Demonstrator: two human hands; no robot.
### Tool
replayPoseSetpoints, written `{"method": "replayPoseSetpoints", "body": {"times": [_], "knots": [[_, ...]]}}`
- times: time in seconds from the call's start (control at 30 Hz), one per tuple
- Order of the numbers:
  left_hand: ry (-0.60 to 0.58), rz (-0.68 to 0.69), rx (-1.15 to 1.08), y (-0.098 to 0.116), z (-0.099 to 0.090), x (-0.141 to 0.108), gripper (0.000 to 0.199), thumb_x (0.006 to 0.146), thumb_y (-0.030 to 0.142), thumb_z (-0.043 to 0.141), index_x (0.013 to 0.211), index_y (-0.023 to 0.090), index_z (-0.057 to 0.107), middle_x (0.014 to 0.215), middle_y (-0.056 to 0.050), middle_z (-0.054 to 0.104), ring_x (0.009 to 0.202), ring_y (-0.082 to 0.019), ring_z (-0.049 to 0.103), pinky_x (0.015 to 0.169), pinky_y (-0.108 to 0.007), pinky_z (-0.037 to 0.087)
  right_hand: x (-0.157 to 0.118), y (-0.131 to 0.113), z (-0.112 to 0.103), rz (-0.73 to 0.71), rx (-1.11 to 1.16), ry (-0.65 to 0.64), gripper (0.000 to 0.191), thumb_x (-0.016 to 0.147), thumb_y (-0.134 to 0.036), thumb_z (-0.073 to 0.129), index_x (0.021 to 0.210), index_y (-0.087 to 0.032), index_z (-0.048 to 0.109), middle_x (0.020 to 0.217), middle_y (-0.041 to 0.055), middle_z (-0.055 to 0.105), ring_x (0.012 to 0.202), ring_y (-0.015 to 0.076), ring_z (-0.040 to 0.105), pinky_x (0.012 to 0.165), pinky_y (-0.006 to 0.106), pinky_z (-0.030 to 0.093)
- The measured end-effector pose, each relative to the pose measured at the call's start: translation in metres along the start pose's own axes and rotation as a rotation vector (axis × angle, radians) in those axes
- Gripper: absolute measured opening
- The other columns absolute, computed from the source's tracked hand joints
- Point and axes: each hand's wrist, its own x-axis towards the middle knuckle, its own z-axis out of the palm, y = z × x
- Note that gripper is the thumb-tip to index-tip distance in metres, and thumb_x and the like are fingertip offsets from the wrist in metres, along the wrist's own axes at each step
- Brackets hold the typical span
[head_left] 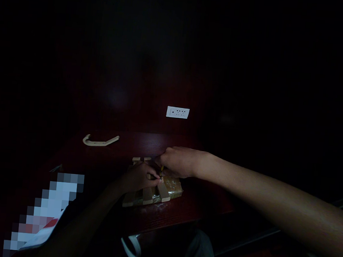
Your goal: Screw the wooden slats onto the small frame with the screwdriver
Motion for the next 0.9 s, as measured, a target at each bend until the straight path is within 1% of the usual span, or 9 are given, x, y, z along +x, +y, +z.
{"method": "replayPoseSetpoints", "body": {"times": [0.1,0.27,0.33,0.43,0.53,0.63,0.7,0.83,0.9], "knots": [[0.01,0.009,0.005,0.003,-0.002,-0.001,0.019,0.082,0.035,0.066,0.089,0.023,0.079,0.099,-0.004,0.076,0.089,-0.02,0.068,0.082,-0.03,0.051,0.0,0.002,0.004,-0.002,0.013,0.012,0.025,0.089,-0.026,0.062,0.108,-0.012,0.071,0.096,0.0156,0.074,0.081,0.024,0.07,0.061,0.029,0.047],[0.038,0.033,0.025,0.005,-0.002,0.0,0.015,0.081,0.034,0.068,0.085,0.025,0.079,0.107,-0.003,0.074,0.095,-0.021,0.066,0.087,-0.03,0.049,0.0,0.009,0.006,-0.039,0.076,0.018,0.026,0.091,-0.024,0.058,0.11,-0.012,0.071,0.095,0.0137,0.073,0.081,0.0219,0.068,0.064,0.029,0.047],[0.045,0.044,0.029,0.004,-0.001,0.0,0.014,0.081,0.033,0.069,0.084,0.025,0.079,0.111,-0.003,0.072,0.098,-0.021,0.066,0.089,-0.03,0.049,0.002,0.011,0.006,-0.046,0.085,0.018,0.026,0.091,-0.025,0.058,0.107,-0.011,0.071,0.092,0.0134,0.073,0.081,0.0218,0.067,0.065,0.029,0.047],[0.053,0.035,0.027,0.001,0.0,0.001,0.015,0.081,0.034,0.069,0.086,0.025,0.079,0.114,-0.004,0.07,0.098,-0.02,0.066,0.087,-0.03,0.049,0.007,0.013,0.005,-0.033,0.092,-0.01,0.022,0.088,-0.023,0.06,0.101,-0.011,0.072,0.088,0.0108,0.072,0.079,0.0201,0.066,0.067,0.029,0.046],[0.042,0.044,0.034,0.001,0.0,0.001,0.015,0.081,0.034,0.068,0.086,0.024,0.079,0.111,-0.004,0.071,0.096,-0.02,0.066,0.086,-0.029,0.049,0.01,0.012,0.001,-0.013,0.136,-0.055,0.022,0.085,-0.022,0.064,0.103,-0.012,0.072,0.089,0.0087,0.072,0.078,0.0186,0.066,0.069,0.028,0.046],[0.041,0.046,0.045,0.002,-0.001,0.001,0.016,0.081,0.035,0.068,0.085,0.024,0.08,0.109,-0.004,0.072,0.096,-0.02,0.066,0.086,-0.029,0.049,0.008,0.007,-0.005,0.014,0.125,-0.105,0.032,0.08,-0.019,0.068,0.111,-0.011,0.069,0.096,0.0107,0.072,0.081,0.0201,0.067,0.065,0.027,0.046],[0.044,0.03,0.042,0.001,-0.001,0.001,0.016,0.081,0.035,0.068,0.086,0.024,0.08,0.106,-0.004,0.074,0.095,-0.02,0.066,0.084,-0.029,0.049,0.006,0.003,-0.009,0.018,0.078,-0.118,0.035,0.081,-0.015,0.067,0.115,-0.011,0.068,0.1,0.0123,0.072,0.084,0.0213,0.067,0.062,0.026,0.045],[-0.003,0.044,0.008,0.0,0.0,0.001,0.016,0.083,0.033,0.066,0.086,0.024,0.079,0.092,-0.002,0.076,0.087,-0.019,0.068,0.08,-0.028,0.05,0.004,-0.004,-0.011,0.012,0.01,-0.067,0.024,0.087,-0.02,0.063,0.109,-0.013,0.072,0.094,0.0126,0.073,0.083,0.0239,0.069,0.06,0.028,0.044],[0.004,0.043,0.005,0.001,-0.001,0.0,0.016,0.083,0.032,0.066,0.087,0.024,0.079,0.092,-0.002,0.077,0.085,-0.019,0.068,0.079,-0.028,0.05,0.004,-0.005,-0.01,0.019,-0.001,-0.038,0.023,0.088,-0.023,0.063,0.107,-0.013,0.073,0.09,0.0131,0.073,0.08,0.0243,0.069,0.059,0.029,0.045]]}}
